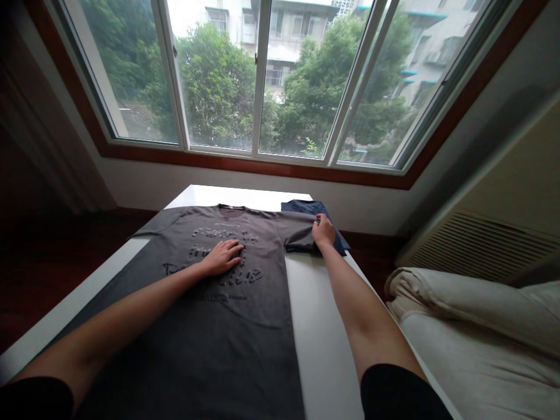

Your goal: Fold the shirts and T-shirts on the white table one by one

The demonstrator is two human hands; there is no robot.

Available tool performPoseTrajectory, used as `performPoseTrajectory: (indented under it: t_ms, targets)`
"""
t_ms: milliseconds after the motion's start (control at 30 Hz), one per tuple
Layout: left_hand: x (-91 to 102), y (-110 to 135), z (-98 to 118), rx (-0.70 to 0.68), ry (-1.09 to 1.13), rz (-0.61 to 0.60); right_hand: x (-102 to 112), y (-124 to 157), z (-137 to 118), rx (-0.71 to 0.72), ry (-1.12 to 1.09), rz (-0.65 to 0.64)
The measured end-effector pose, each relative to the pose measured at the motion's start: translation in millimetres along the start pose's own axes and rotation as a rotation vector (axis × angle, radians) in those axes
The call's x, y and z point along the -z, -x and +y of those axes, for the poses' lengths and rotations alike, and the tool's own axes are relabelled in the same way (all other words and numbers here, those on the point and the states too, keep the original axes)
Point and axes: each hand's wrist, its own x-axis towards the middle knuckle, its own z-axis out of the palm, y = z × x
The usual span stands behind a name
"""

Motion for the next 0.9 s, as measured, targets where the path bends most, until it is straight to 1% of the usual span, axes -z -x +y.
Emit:
performPoseTrajectory:
  t_ms: [100,167,233,267,300,333,400,467,533,633,700,800,900]
  targets:
    - [-2.4,-1.2,-9.8,0.018,-0.020,-0.016,-1.4,1.3,-0.9,-0.018,0.032,-0.005]
    - [-3.2,-3.2,-10.5,0.020,-0.024,-0.030,-3.8,4.3,-9.2,-0.026,0.071,0.058]
    - [-3.9,-6.5,-8.8,0.020,-0.021,-0.043,-9.2,9.7,-27.5,0.042,0.097,0.111]
    - [-4.2,-8.6,-7.8,0.019,-0.017,-0.047,-13.8,13.2,-40.6,0.107,0.098,0.101]
    - [-4.3,-10.9,-7.1,0.018,-0.011,-0.049,-20.0,17.2,-55.9,0.186,0.089,0.050]
    - [-4.3,-13.5,-7.1,0.018,-0.005,-0.046,-27.9,21.5,-72.8,0.267,0.077,-0.031]
    - [-3.0,-18.8,-10.1,0.022,0.003,-0.027,-48.4,29.6,-108.6,0.422,0.047,-0.226]
    - [0.2,-23.8,-18.8,0.036,0.001,0.003,-72.6,34.9,-142.5,0.517,0.038,-0.385]
    - [5.2,-27.6,-33.8,0.067,-0.011,0.030,-97.3,34.7,-169.8,0.557,0.043,-0.470]
    - [13.2,-29.0,-67.0,0.150,-0.033,0.062,-128.9,21.8,-194.7,0.552,0.057,-0.496]
    - [16.7,-27.9,-93.9,0.225,-0.050,0.074,-145.5,7.6,-201.3,0.526,0.058,-0.489]
    - [19.2,-28.2,-135.0,0.335,-0.069,0.071,-166.4,-11.9,-201.9,0.498,0.076,-0.496]
    - [22.3,-37.3,-168.4,0.407,-0.080,0.058,-184.4,-22.5,-199.2,0.542,0.115,-0.575]
